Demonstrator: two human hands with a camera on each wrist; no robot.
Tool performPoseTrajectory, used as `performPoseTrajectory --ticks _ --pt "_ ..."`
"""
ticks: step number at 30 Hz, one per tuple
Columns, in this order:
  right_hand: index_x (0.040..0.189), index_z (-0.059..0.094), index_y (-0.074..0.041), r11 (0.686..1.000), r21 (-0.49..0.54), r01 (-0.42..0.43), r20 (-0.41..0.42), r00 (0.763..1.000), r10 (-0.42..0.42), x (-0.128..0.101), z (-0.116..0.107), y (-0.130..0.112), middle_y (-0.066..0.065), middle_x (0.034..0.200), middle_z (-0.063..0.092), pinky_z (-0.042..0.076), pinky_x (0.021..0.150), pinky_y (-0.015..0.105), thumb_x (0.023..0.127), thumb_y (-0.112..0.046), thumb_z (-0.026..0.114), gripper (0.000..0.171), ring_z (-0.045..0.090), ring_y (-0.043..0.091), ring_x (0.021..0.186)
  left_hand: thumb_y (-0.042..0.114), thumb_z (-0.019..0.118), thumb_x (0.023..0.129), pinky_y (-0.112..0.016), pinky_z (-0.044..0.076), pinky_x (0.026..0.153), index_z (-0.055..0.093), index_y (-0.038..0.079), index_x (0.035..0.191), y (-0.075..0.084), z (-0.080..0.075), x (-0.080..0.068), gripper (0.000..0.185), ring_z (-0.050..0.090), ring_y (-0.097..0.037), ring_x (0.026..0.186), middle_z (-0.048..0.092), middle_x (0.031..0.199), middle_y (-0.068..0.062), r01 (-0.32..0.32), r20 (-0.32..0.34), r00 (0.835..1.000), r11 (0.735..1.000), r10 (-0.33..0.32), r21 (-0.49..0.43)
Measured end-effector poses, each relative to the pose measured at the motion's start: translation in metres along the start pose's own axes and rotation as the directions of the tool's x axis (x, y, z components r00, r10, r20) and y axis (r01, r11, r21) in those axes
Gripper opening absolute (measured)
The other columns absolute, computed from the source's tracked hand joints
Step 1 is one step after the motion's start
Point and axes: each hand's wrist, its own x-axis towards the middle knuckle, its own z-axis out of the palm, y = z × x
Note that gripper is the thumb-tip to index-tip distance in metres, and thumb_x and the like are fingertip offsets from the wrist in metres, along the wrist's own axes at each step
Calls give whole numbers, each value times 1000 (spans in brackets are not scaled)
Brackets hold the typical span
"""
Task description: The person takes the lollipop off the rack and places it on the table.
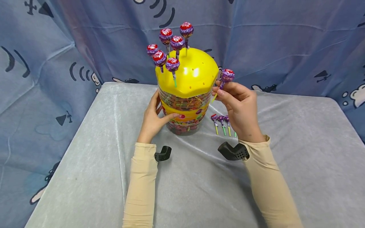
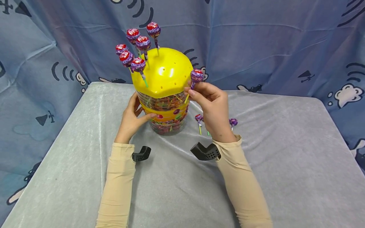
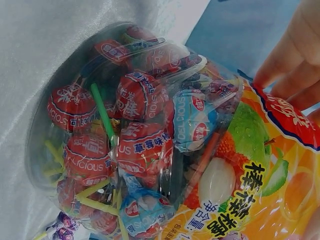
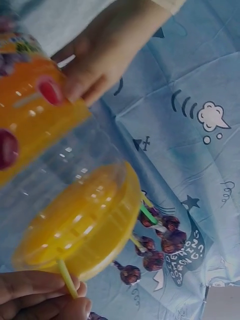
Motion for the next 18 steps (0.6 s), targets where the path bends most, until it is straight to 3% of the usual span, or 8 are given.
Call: performPoseTrajectory --ticks 18 --pt "86 71 -4 973 -90 -212 -52 977 208 -43 -50 25 8 94 71 57 71 24 87 14 57 22 68 17 82 22 77 80 -29 30 111 17 17 152 2 0 -1 95 25 -14 139 24 154 -3 -4 -1 1000 1000 4 1"
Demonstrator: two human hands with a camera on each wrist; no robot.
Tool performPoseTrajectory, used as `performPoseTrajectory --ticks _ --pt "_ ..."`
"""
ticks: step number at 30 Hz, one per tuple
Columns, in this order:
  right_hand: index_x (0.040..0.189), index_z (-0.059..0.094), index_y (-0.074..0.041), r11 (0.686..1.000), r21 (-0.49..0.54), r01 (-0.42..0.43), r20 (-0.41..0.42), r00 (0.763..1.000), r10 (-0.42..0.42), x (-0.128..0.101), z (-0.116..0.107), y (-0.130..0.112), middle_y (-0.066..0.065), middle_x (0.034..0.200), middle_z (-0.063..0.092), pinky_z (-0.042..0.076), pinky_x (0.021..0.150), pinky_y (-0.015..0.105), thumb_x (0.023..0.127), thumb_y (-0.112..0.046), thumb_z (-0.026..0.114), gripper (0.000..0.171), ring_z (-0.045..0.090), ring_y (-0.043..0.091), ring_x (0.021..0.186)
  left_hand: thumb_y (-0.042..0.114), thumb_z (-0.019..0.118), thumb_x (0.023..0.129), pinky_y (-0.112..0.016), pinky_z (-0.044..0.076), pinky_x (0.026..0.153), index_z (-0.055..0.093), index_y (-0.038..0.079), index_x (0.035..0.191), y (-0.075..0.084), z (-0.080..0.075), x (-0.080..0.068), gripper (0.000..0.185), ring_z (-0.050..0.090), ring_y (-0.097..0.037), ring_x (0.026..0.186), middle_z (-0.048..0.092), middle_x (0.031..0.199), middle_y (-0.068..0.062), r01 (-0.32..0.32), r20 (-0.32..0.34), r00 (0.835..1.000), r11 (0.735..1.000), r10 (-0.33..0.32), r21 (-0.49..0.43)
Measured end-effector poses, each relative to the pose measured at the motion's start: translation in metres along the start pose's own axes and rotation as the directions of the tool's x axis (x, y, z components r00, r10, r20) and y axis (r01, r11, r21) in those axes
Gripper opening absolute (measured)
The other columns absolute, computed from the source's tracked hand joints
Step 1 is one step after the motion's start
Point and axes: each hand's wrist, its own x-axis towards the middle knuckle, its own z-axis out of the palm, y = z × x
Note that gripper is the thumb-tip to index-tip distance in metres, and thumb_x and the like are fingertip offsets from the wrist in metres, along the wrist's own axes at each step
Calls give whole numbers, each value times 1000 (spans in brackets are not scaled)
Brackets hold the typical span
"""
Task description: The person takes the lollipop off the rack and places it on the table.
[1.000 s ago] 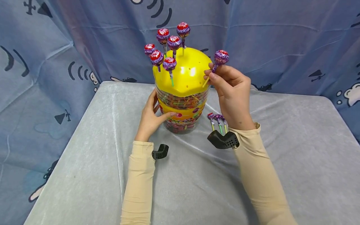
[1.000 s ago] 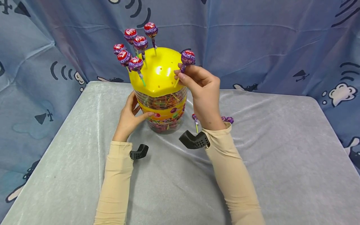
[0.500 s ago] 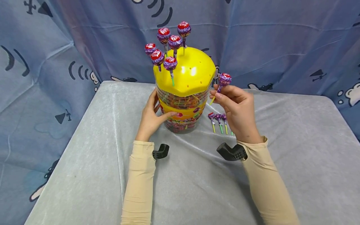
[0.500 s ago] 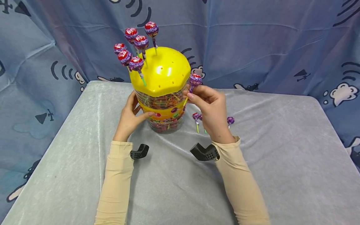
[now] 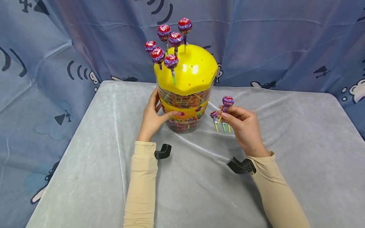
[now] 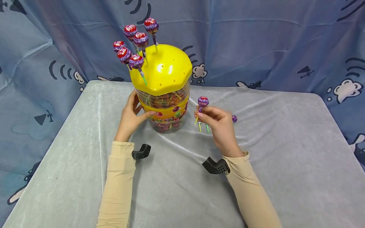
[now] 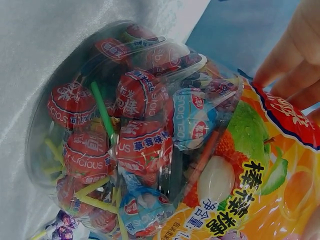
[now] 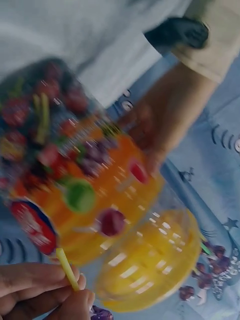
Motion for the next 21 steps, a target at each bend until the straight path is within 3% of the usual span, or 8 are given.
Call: performPoseTrajectory --ticks 9,15,18,21 --pt "85 74 -9 984 -103 -144 -6 989 144 -13 -25 18 2 81 70 58 67 24 85 15 58 29 67 11 69 21 79 79 -29 30 111 18 18 152 0 -1 -1 96 25 -13 138 26 153 -2 -9 -2 1000 1000 9 -26" --pt "86 75 -14 918 -299 -260 15 961 277 -18 -38 28 -4 80 71 57 69 22 83 10 65 25 67 8 72 21 78 79 -28 30 111 18 18 152 -1 -1 -1 95 26 -13 138 26 153 -2 -18 -2 1000 1000 18 -24" --pt "96 72 3 871 -392 -295 26 943 331 -19 -43 34 -6 79 71 57 67 23 83 8 67 15 67 7 71 22 79 79 -28 30 111 18 18 152 -1 0 -1 95 26 -13 138 26 153 -2 -20 -1 1000 999 20 -25" --pt "105 60 22 837 -436 -331 37 923 384 -20 -47 39 -5 80 71 58 66 24 84 8 65 26 67 7 71 21 78 79 -29 30 111 18 18 152 -1 0 -1 95 26 -13 138 26 153 -3 -19 0 1000 1000 19 -23"
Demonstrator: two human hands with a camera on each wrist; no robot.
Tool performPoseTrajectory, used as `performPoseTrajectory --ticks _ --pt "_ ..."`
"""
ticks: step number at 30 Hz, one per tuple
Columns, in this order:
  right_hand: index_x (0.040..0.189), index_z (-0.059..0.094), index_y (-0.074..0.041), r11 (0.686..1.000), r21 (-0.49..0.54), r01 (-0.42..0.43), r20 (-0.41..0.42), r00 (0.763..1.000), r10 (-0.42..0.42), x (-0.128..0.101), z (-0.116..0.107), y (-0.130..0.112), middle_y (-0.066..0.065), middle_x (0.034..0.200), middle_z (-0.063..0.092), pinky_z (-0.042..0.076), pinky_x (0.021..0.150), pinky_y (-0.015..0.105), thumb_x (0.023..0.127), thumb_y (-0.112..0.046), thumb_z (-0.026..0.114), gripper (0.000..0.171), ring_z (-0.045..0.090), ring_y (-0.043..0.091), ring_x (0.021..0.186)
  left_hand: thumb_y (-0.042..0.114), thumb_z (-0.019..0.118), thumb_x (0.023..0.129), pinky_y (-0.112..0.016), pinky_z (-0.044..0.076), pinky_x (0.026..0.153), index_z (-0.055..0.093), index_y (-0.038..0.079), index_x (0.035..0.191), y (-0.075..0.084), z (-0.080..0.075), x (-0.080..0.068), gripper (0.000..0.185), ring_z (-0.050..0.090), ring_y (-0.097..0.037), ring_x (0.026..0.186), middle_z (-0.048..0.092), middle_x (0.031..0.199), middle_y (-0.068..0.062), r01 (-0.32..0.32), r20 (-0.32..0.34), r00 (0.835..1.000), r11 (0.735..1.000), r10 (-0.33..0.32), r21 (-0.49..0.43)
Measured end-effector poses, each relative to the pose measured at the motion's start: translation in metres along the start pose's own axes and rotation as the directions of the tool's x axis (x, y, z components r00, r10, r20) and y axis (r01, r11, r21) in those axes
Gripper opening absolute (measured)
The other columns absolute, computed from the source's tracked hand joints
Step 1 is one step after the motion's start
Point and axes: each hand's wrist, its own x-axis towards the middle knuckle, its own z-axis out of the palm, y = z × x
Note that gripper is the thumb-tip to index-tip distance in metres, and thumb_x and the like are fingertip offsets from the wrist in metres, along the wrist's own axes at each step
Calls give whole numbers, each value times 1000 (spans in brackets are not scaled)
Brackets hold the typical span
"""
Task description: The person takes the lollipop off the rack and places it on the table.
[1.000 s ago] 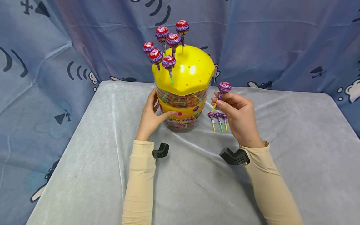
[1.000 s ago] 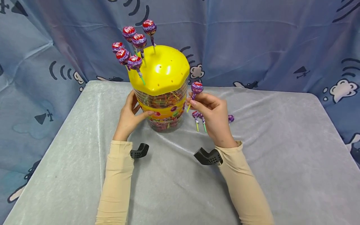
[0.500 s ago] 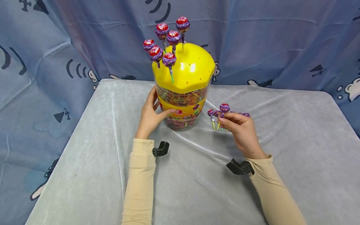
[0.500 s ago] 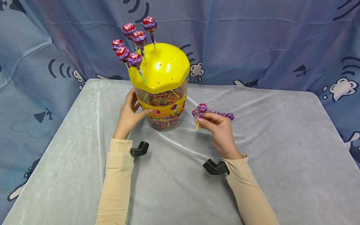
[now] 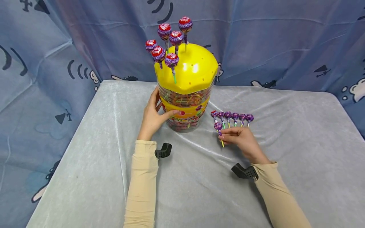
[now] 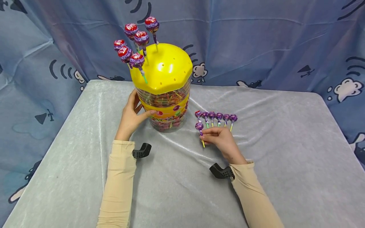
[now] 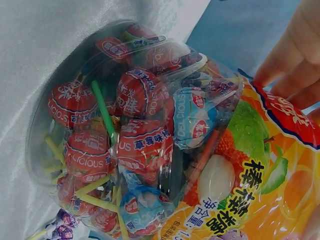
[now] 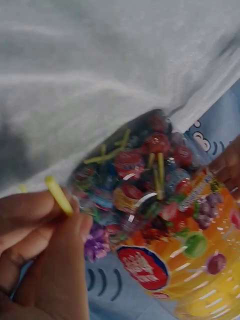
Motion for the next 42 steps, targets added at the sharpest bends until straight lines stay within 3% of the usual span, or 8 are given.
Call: performPoseTrajectory --ticks 4,14,26,35,42 --pt "110 52 27 998 -13 -60 23 998 60 2 -2 6 1 81 71 58 67 24 85 8 62 33 67 8 72 21 79 79 -28 29 111 18 19 152 0 0 0 95 25 -13 138 26 153 -2 11 0 1000 1000 -11 1" --pt "110 52 28 992 14 -123 9 992 123 5 1 17 2 79 70 57 67 23 83 9 63 34 67 8 70 21 78 79 -28 29 111 18 18 152 1 0 1 95 24 -12 139 25 153 -1 22 -2 1000 1000 -22 -7" --pt "98 62 21 980 -161 -120 -17 993 119 5 3 15 4 75 69 57 59 21 83 1 68 26 62 5 61 21 78 79 -28 29 111 18 18 152 0 0 2 94 24 -12 139 24 153 -1 32 -3 999 999 -32 5" --pt "102 61 22 983 -137 -119 12 993 122 3 1 11 5 79 70 57 63 22 83 2 68 28 63 6 66 21 78 79 -27 29 111 17 17 152 1 0 2 96 24 -12 139 23 154 -2 32 -2 1000 1000 -32 -1" --pt "107 57 24 990 -88 -108 3 994 108 2 -1 12 4 80 70 57 65 22 83 4 67 32 65 6 69 18 78 79 -27 30 110 18 17 152 0 0 1 95 25 -12 138 25 153 -3 -4 1 1000 1000 4 -12"
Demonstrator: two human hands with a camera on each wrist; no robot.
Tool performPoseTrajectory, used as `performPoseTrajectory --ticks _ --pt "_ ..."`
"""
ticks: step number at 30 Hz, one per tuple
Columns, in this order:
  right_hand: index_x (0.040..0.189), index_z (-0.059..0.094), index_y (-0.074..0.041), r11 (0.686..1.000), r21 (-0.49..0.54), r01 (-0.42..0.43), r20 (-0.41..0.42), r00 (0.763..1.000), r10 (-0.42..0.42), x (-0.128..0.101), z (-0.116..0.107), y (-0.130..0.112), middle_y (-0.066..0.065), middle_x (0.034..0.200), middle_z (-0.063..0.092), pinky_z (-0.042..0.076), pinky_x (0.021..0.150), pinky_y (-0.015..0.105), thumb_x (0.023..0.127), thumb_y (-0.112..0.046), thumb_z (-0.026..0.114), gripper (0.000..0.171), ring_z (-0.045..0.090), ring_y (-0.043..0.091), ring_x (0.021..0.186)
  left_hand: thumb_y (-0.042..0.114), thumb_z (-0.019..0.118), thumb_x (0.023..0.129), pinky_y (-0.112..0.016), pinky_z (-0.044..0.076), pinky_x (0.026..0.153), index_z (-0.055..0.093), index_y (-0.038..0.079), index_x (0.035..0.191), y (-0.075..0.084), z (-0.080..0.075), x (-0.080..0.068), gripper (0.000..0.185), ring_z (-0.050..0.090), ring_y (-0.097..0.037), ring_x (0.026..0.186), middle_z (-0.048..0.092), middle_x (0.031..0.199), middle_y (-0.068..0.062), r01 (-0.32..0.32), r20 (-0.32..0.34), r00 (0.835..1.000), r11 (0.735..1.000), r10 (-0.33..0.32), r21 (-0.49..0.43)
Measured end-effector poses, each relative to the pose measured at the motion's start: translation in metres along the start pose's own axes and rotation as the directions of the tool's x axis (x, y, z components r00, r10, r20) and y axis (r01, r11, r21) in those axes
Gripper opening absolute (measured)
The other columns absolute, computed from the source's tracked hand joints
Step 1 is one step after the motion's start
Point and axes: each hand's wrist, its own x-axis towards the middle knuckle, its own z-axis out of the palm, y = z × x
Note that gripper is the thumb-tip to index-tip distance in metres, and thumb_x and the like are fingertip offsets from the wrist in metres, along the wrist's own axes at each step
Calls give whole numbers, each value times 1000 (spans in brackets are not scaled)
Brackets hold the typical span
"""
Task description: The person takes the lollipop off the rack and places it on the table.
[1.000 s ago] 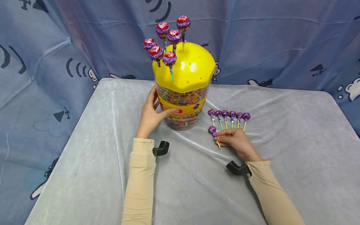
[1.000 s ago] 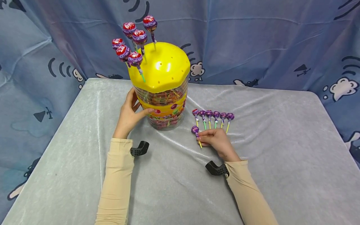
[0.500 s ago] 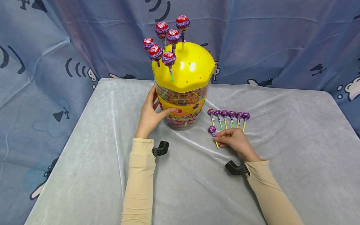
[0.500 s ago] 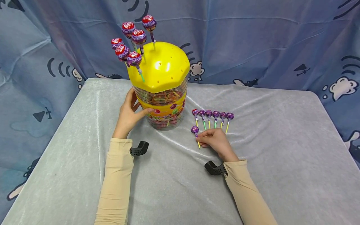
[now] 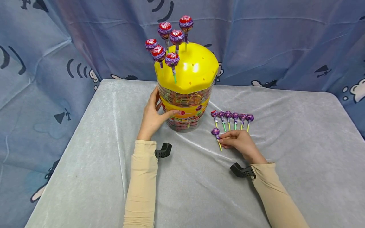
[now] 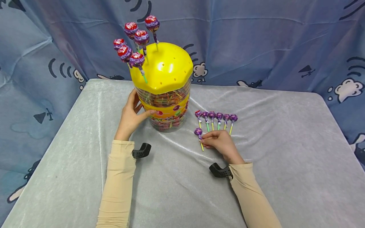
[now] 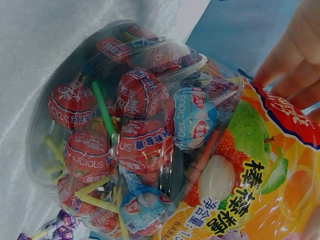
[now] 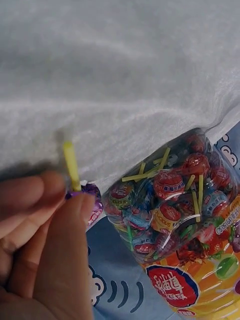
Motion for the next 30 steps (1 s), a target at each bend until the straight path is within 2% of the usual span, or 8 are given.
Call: performPoseTrajectory --ticks 10,15,22,27,30 --pt "108 55 24 999 15 44 -51 998 -43 2 -4 -2 0 80 70 57 70 24 84 5 65 33 66 8 72 19 78 79 -29 31 110 18 17 152 1 0 1 94 26 -13 138 26 153 -3 -2 0 1000 1000 2 0" --pt "107 58 21 992 47 118 -92 989 -114 1 -7 -13 -4 78 70 57 68 24 84 3 66 30 67 9 72 19 78 80 -29 30 111 17 17 152 1 1 1 94 26 -13 138 25 153 -3 3 7 1000 1000 -3 1" --pt "100 69 7 940 164 300 -156 949 -276 -2 -9 -52 0 81 71 57 65 24 85 2 68 16 67 13 70 21 79 79 -30 30 111 17 17 152 1 1 0 96 26 -14 138 25 153 -3 8 9 1000 1000 -8 8" --pt "98 72 1 903 204 378 -150 924 -353 0 -6 -85 4 85 70 57 68 23 83 1 70 16 67 15 75 22 78 80 -30 30 111 17 17 152 -1 0 0 95 26 -14 138 25 153 -3 8 7 1000 1000 -8 17" --pt "99 72 1 878 245 412 -139 911 -388 2 -3 -101 6 85 70 57 71 25 83 3 69 16 67 16 77 23 77 80 -30 31 111 17 16 152 -2 0 0 95 26 -15 138 24 154 -3 8 5 1000 1000 -9 21"
